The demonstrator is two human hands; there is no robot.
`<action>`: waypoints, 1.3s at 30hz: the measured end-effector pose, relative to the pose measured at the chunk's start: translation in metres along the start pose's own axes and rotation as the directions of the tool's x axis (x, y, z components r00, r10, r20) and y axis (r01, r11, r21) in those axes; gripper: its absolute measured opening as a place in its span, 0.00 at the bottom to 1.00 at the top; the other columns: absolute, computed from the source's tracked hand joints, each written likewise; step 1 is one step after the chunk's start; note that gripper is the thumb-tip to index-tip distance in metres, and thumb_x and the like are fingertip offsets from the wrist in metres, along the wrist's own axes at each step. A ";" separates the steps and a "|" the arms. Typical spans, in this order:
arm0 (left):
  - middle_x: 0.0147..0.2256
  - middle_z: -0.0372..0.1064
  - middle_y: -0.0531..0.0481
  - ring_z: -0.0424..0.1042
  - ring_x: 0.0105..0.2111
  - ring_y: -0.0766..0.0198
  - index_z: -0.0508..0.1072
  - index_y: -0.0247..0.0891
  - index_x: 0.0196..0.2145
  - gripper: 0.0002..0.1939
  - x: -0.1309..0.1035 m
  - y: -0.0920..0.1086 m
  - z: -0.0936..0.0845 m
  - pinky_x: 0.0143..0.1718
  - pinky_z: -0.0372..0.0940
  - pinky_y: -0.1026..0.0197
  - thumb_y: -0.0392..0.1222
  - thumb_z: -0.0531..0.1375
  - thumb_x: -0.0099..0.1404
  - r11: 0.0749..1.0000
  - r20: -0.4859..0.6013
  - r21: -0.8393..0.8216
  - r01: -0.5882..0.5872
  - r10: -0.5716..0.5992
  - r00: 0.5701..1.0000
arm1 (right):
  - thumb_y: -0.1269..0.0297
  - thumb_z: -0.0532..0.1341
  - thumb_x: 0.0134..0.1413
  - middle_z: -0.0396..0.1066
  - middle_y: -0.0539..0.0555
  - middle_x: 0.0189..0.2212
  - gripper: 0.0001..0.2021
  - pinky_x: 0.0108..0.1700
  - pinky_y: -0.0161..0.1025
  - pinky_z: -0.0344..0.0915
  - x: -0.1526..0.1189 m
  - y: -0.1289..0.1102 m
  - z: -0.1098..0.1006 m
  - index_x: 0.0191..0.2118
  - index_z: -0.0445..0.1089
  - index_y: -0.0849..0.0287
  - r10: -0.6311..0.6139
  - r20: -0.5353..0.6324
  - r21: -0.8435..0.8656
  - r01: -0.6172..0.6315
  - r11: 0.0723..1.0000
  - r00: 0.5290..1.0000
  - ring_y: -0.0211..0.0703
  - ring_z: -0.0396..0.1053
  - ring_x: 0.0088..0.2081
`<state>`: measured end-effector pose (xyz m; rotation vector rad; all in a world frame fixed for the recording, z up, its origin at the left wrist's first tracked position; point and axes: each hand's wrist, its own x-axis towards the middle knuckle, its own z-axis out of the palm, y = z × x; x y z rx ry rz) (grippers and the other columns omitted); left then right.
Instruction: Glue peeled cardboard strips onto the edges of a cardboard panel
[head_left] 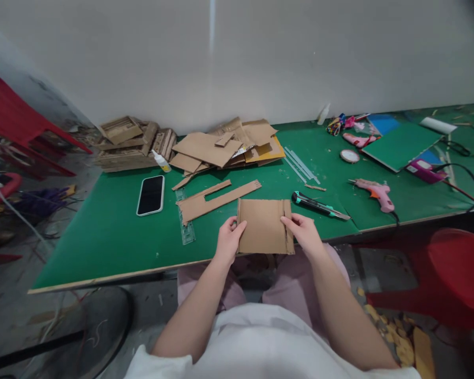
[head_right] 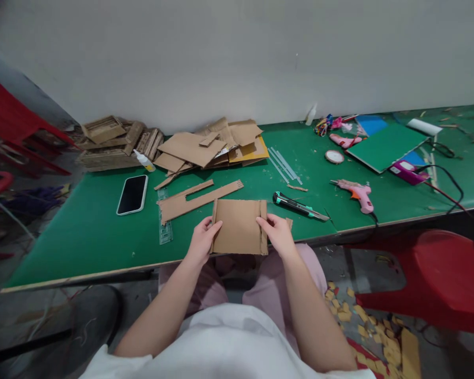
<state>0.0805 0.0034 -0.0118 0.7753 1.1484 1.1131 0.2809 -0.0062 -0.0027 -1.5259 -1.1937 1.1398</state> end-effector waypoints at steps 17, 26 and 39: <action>0.29 0.72 0.48 0.72 0.28 0.61 0.65 0.35 0.38 0.19 -0.002 0.001 0.005 0.31 0.66 0.61 0.47 0.62 0.51 1.000 -0.017 -0.012 -0.002 0.002 1.000 | 0.47 0.54 0.47 0.50 0.46 0.17 0.20 0.24 0.32 0.49 0.016 0.012 0.012 0.18 0.55 0.59 -0.073 -0.118 -0.150 0.055 0.987 0.990 0.34 0.50 0.23; 0.20 0.67 0.55 0.66 0.18 0.66 0.53 0.39 0.57 0.34 0.027 0.024 -0.017 0.18 0.58 0.68 0.53 0.57 0.56 0.882 0.032 0.469 -0.045 0.034 0.999 | 0.47 0.52 0.48 0.58 0.47 0.16 0.20 0.23 0.33 0.50 0.053 0.000 0.011 0.19 0.62 0.60 -0.080 0.020 -0.329 0.082 0.941 0.997 0.35 0.54 0.21; 0.21 0.67 0.53 0.67 0.22 0.62 0.60 0.41 0.53 0.28 0.028 0.048 -0.023 0.22 0.52 0.66 0.56 0.51 0.59 0.341 0.078 0.932 -0.121 0.138 0.987 | 0.49 0.53 0.50 0.72 0.56 0.26 0.22 0.30 0.38 0.58 0.062 -0.003 0.004 0.43 0.71 0.58 -0.106 0.045 -0.749 0.104 0.654 0.993 0.47 0.69 0.29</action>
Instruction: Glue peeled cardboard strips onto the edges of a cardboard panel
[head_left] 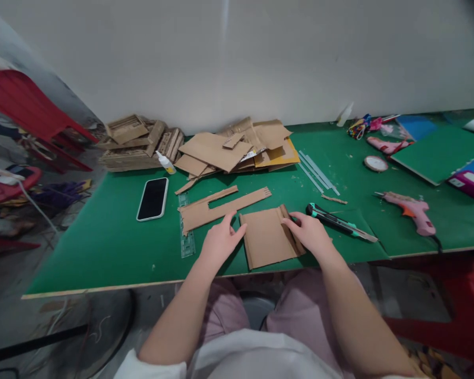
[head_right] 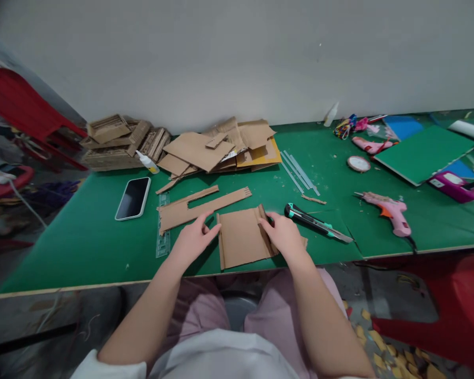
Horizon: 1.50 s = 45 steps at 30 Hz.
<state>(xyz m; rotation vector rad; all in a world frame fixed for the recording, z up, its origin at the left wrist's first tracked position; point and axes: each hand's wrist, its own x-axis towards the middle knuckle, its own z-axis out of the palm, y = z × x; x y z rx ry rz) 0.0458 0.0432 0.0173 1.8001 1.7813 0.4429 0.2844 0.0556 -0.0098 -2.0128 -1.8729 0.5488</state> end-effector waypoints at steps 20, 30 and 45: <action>0.24 0.67 0.59 0.65 0.24 0.67 0.58 0.48 0.54 0.24 -0.004 -0.006 0.032 0.24 0.52 0.66 0.49 0.52 0.60 0.990 -0.078 0.052 0.133 -0.128 0.989 | 0.55 0.54 0.52 0.74 0.54 0.30 0.17 0.33 0.37 0.61 -0.007 0.008 0.003 0.43 0.71 0.58 -0.005 0.054 0.066 0.001 0.998 0.999 0.44 0.69 0.30; 0.24 0.67 0.59 0.65 0.25 0.68 0.59 0.48 0.54 0.24 -0.002 -0.008 0.036 0.25 0.53 0.67 0.48 0.52 0.60 0.991 -0.120 0.055 0.119 -0.111 0.986 | 0.55 0.53 0.52 0.74 0.54 0.31 0.17 0.33 0.37 0.61 -0.008 0.008 0.004 0.42 0.71 0.57 -0.032 0.037 0.053 0.030 0.998 0.999 0.44 0.69 0.30; 0.23 0.67 0.58 0.65 0.23 0.68 0.59 0.48 0.55 0.23 -0.002 -0.008 0.037 0.24 0.53 0.67 0.48 0.51 0.61 0.991 -0.144 0.069 0.117 -0.106 0.984 | 0.50 0.55 0.50 0.71 0.49 0.26 0.18 0.27 0.34 0.56 -0.011 0.000 0.003 0.44 0.68 0.53 -0.008 0.075 0.064 0.003 0.998 0.997 0.39 0.66 0.26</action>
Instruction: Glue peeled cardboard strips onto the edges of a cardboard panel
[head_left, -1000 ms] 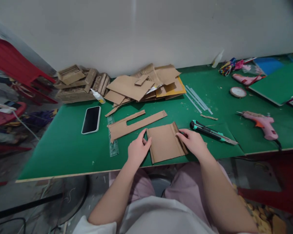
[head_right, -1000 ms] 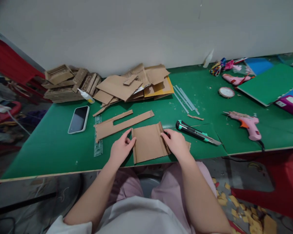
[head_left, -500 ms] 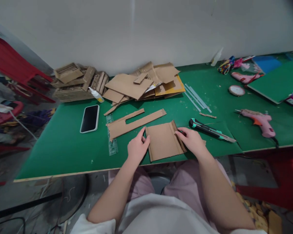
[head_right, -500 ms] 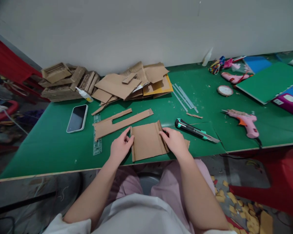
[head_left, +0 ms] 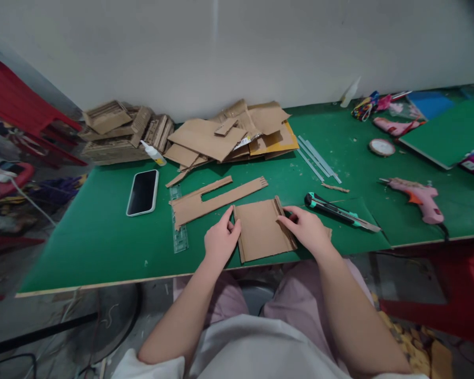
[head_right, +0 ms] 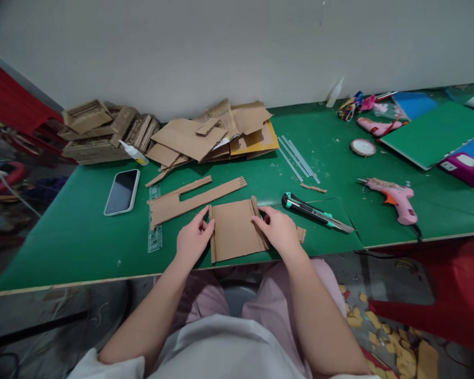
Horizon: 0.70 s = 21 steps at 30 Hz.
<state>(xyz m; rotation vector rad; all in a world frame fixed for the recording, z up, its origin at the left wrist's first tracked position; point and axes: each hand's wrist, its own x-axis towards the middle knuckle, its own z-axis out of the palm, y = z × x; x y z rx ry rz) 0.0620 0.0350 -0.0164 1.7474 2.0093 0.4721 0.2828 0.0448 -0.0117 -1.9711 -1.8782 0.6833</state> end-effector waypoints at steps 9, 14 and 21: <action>0.23 0.67 0.58 0.65 0.23 0.68 0.59 0.47 0.55 0.23 0.000 0.002 0.000 0.25 0.53 0.67 0.47 0.51 0.61 1.000 -0.011 -0.002 0.005 -0.005 1.000 | 0.51 0.56 0.49 0.70 0.51 0.27 0.22 0.28 0.34 0.57 -0.001 -0.003 -0.002 0.49 0.66 0.54 -0.019 0.022 0.003 0.019 1.000 1.000 0.41 0.66 0.28; 0.22 0.66 0.58 0.64 0.22 0.69 0.60 0.47 0.54 0.23 0.000 0.002 0.001 0.24 0.53 0.67 0.48 0.51 0.61 1.000 -0.019 -0.014 0.000 0.000 1.000 | 0.51 0.55 0.49 0.70 0.50 0.26 0.21 0.27 0.34 0.56 -0.001 -0.002 -0.001 0.48 0.66 0.54 -0.019 0.025 0.006 0.019 1.000 1.000 0.40 0.65 0.27; 0.22 0.64 0.57 0.63 0.22 0.69 0.61 0.47 0.54 0.21 0.000 0.001 -0.001 0.24 0.52 0.67 0.49 0.50 0.62 0.999 -0.029 -0.044 -0.007 0.005 1.000 | 0.51 0.56 0.48 0.67 0.49 0.23 0.22 0.26 0.34 0.55 0.001 0.003 0.003 0.47 0.67 0.55 -0.013 -0.014 0.052 0.013 0.999 1.000 0.40 0.64 0.26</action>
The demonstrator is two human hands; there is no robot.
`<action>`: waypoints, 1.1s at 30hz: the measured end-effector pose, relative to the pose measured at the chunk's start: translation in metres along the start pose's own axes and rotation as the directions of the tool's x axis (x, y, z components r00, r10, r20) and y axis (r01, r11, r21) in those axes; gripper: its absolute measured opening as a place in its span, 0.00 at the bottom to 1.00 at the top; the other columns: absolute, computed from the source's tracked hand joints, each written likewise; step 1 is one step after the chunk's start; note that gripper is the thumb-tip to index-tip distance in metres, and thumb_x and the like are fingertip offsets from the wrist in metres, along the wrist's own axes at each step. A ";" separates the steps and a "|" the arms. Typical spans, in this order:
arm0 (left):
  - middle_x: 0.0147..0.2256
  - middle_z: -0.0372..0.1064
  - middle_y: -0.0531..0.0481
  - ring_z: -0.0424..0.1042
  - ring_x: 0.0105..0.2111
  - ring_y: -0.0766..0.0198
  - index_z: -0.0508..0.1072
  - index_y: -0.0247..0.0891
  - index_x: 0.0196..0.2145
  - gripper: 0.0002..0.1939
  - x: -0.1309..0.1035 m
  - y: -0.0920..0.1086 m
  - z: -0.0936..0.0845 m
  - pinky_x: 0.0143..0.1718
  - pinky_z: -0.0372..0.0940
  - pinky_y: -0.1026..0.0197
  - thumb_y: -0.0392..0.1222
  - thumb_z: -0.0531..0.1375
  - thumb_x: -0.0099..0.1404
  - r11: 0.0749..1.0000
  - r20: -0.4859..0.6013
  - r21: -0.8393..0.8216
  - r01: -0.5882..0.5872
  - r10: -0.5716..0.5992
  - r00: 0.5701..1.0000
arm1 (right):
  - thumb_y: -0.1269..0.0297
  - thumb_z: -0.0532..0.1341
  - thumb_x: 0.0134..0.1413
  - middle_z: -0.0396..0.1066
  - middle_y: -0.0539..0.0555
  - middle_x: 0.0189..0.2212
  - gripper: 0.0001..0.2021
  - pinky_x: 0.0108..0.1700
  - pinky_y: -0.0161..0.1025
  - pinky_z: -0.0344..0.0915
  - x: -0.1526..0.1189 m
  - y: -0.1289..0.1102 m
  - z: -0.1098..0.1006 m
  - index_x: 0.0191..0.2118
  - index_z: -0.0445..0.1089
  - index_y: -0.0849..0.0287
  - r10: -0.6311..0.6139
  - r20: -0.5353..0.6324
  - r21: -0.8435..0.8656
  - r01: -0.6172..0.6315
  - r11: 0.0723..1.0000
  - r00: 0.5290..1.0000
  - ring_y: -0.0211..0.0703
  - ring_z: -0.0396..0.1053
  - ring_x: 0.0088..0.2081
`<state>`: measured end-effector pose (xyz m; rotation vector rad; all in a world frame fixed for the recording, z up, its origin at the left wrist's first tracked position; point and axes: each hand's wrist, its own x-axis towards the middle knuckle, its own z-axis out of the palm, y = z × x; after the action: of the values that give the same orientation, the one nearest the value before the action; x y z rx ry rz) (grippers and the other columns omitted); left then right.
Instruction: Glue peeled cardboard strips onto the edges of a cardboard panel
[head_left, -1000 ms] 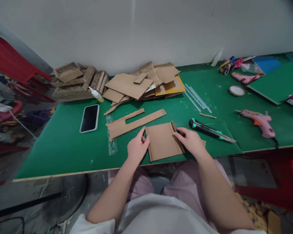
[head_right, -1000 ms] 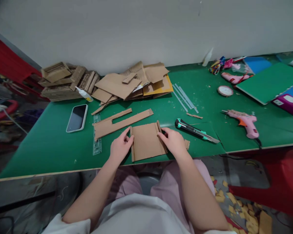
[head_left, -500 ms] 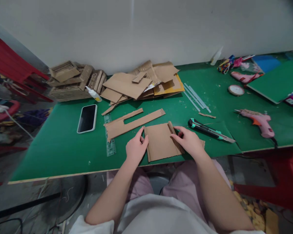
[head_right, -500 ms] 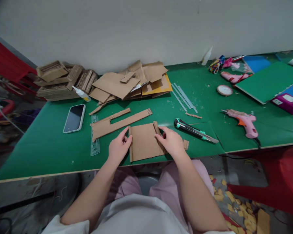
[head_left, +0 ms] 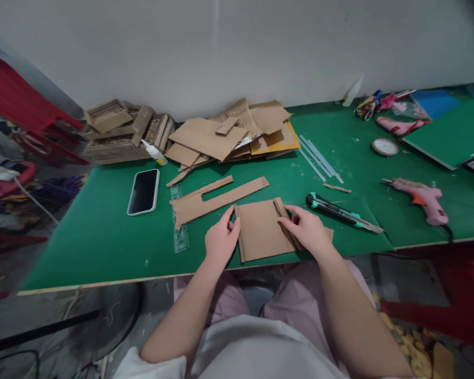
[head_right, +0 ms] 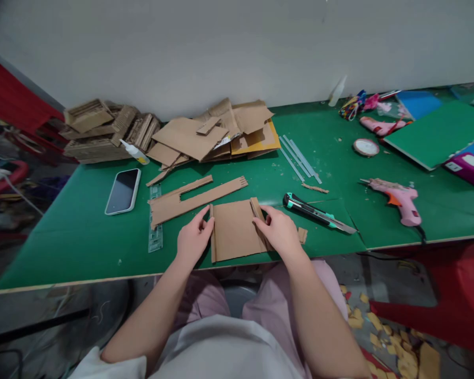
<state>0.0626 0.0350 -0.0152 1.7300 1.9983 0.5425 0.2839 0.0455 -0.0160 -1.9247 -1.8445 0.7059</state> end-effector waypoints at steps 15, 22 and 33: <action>0.22 0.65 0.55 0.63 0.22 0.68 0.62 0.47 0.53 0.20 0.000 0.000 0.000 0.23 0.50 0.67 0.47 0.49 0.64 1.000 0.007 0.008 0.030 -0.031 1.000 | 0.51 0.53 0.51 0.65 0.50 0.26 0.22 0.31 0.36 0.59 0.000 0.002 0.005 0.50 0.66 0.54 -0.043 -0.024 0.053 0.044 0.998 0.999 0.41 0.64 0.29; 0.22 0.64 0.57 0.62 0.21 0.69 0.61 0.46 0.54 0.21 -0.001 -0.001 0.000 0.23 0.51 0.67 0.45 0.49 0.63 0.997 -0.011 -0.069 0.020 -0.021 1.000 | 0.49 0.52 0.51 0.67 0.51 0.28 0.23 0.31 0.37 0.59 -0.001 0.000 0.004 0.49 0.66 0.55 -0.011 0.008 0.043 0.011 0.999 1.000 0.41 0.64 0.29; 0.23 0.64 0.57 0.63 0.22 0.69 0.60 0.46 0.54 0.21 -0.004 -0.001 -0.003 0.25 0.53 0.67 0.44 0.49 0.63 0.994 0.013 -0.107 -0.006 0.007 1.000 | 0.47 0.50 0.51 0.69 0.51 0.26 0.24 0.27 0.36 0.59 0.000 0.002 0.005 0.47 0.66 0.56 -0.005 -0.013 0.019 0.005 1.000 1.000 0.41 0.65 0.25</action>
<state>0.0603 0.0309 -0.0133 1.6716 1.9191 0.6275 0.2824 0.0446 -0.0213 -1.9079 -1.8273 0.7050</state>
